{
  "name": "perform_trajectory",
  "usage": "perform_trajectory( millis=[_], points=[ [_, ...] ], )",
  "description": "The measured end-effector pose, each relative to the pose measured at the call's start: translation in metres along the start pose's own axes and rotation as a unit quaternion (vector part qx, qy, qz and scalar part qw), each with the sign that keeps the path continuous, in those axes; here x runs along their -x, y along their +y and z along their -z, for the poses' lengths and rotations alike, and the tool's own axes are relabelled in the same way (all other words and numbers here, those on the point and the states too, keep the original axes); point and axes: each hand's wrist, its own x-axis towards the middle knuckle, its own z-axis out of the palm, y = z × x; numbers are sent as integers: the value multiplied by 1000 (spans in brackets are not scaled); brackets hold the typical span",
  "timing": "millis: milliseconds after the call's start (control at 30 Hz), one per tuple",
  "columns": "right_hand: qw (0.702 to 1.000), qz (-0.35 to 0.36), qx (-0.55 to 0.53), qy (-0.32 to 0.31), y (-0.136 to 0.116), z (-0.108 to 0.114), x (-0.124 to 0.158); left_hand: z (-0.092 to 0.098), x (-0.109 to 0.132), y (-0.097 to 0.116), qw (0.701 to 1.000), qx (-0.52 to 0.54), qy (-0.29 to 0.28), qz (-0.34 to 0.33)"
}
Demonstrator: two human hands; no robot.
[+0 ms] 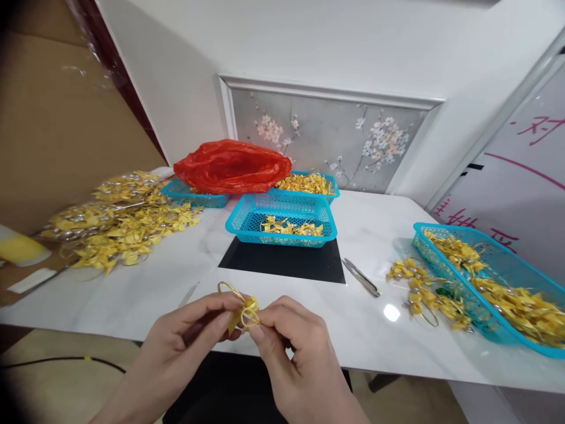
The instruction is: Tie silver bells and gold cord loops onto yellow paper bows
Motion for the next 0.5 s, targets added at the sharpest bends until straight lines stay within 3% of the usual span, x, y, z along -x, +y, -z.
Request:
perform_trajectory(
  millis=[100, 200, 267, 400, 500],
  points=[
    [999, 17, 41, -28, -2, 5, 4, -1, 0, -1, 1000, 6, 16, 7],
    [982, -1, 122, -146, -5, 15, 11, -1, 0, -1, 999, 8, 32, 11],
    [967, -31, 171, -188, -5, 22, 15, 0, 0, -1, 999, 8, 37, 6],
    [980, -21, 162, -114, -5, 24, 17, 1, -2, -3, 997, -32, 45, -47],
    [992, 21, 109, -54, -7, 13, 16, 1, 0, -3, 995, -71, 28, -68]
  ],
)
